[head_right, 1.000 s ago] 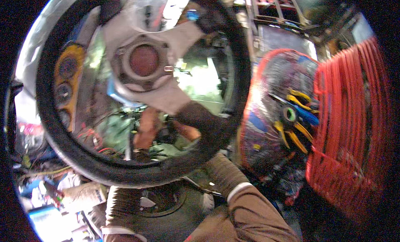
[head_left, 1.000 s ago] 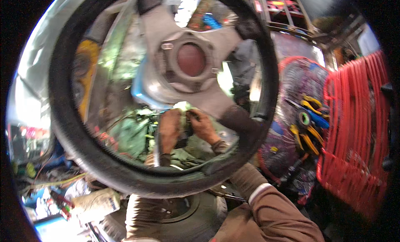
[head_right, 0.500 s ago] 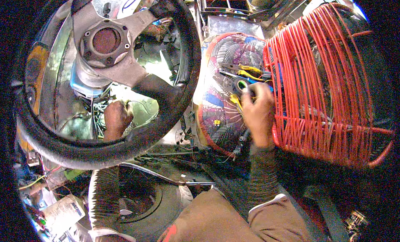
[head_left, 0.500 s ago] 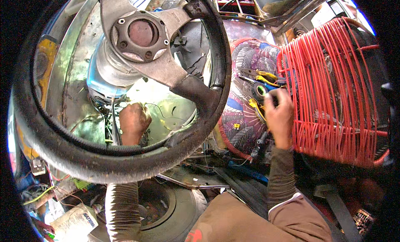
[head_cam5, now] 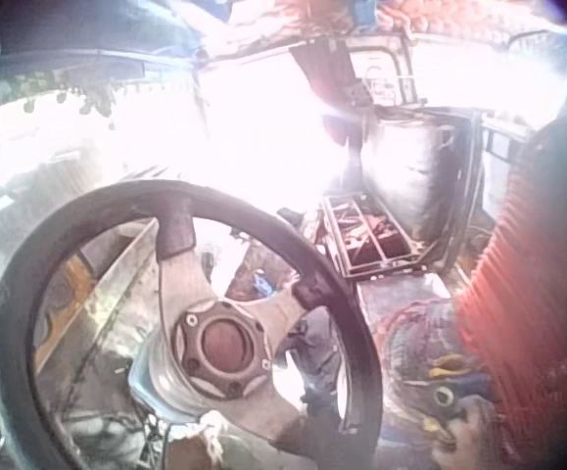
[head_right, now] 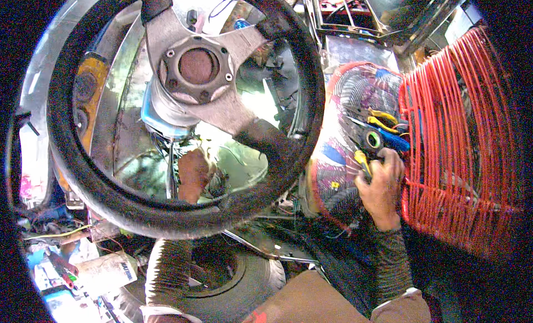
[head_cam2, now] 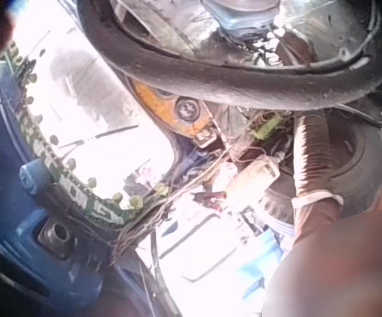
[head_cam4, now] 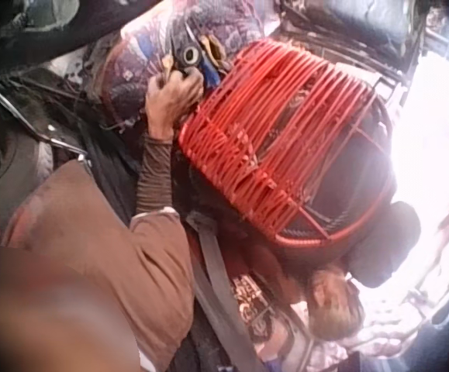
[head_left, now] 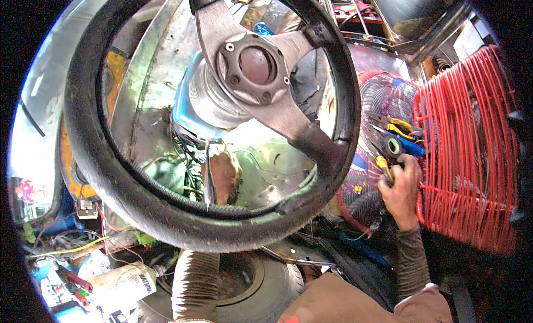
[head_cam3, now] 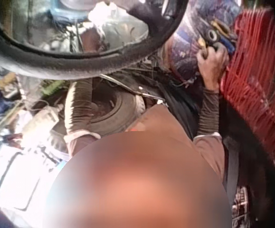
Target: The person works on a vehicle's wiring harness under the dashboard, using pliers to strip wire insulation and a screwdriver to adjust connections. They manipulate several wires and connectors, then place the tools on the passenger seat.
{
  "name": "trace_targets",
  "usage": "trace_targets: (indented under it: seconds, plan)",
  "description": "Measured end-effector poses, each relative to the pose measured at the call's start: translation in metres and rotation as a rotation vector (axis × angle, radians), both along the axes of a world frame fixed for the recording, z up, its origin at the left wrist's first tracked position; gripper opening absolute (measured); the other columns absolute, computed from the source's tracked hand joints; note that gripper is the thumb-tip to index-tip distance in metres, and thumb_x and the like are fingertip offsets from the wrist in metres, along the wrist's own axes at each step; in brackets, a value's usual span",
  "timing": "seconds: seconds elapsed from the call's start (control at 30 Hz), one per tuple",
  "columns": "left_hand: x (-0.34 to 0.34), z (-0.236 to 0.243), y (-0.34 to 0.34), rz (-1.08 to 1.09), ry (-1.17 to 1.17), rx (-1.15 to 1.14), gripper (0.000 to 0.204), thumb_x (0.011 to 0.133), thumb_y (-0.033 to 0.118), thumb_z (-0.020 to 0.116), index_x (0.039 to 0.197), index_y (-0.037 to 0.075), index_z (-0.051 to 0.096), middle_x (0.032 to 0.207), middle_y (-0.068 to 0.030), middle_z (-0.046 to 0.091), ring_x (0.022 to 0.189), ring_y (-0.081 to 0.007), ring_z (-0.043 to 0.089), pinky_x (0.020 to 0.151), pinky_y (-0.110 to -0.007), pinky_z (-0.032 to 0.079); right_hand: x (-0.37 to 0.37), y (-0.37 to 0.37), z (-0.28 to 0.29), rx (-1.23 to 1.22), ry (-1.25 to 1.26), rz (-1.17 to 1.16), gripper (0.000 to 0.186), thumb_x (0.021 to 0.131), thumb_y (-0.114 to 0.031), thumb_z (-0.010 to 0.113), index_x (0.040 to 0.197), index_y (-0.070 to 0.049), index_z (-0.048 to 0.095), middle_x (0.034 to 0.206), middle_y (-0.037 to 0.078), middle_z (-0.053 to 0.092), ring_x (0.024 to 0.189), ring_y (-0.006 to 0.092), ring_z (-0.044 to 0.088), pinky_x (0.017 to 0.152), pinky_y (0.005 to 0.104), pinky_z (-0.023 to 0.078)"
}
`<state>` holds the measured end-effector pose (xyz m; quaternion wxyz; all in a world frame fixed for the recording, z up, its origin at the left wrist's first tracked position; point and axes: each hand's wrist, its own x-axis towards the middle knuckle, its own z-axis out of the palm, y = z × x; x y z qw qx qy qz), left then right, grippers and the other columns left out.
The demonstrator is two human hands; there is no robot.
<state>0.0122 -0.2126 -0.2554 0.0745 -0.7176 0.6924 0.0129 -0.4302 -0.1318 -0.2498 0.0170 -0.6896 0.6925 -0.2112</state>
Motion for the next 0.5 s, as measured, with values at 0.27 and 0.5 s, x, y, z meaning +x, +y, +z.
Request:
trace_targets:
  seconds: [0.27,0.5]
  plan:
    - [0.022,-0.008,0.005,-0.077,0.052,-0.006,0.023,0.087,0.027,0.064,0.081,0.006,0.07,0.075,-0.02,0.071,0.072,-0.0393,0.072,0.067,-0.05,0.058,-0.06,0.001,0.009,0.075,-1.306,0.082,0.027,0.089,-0.02,0.065,0.105,0.001,0.059,0.12,0.01,0.055,0.111,0.0252,0.056,0.106,0.0388,0.041]
    - [0.035,-0.024,0.009,-0.14,-0.014,-0.062,0.017,0.079,0.016,0.067,0.066,0.005,0.066,0.073,-0.02,0.068,0.071,-0.0416,0.069,0.068,-0.053,0.055,-0.02,0.023,-0.032,0.548,-2.287,0.265,0.041,0.093,-0.016,0.064,0.13,0.0,0.059,0.135,0.021,0.06,0.112,0.0328,0.065,0.099,0.0459,0.051]
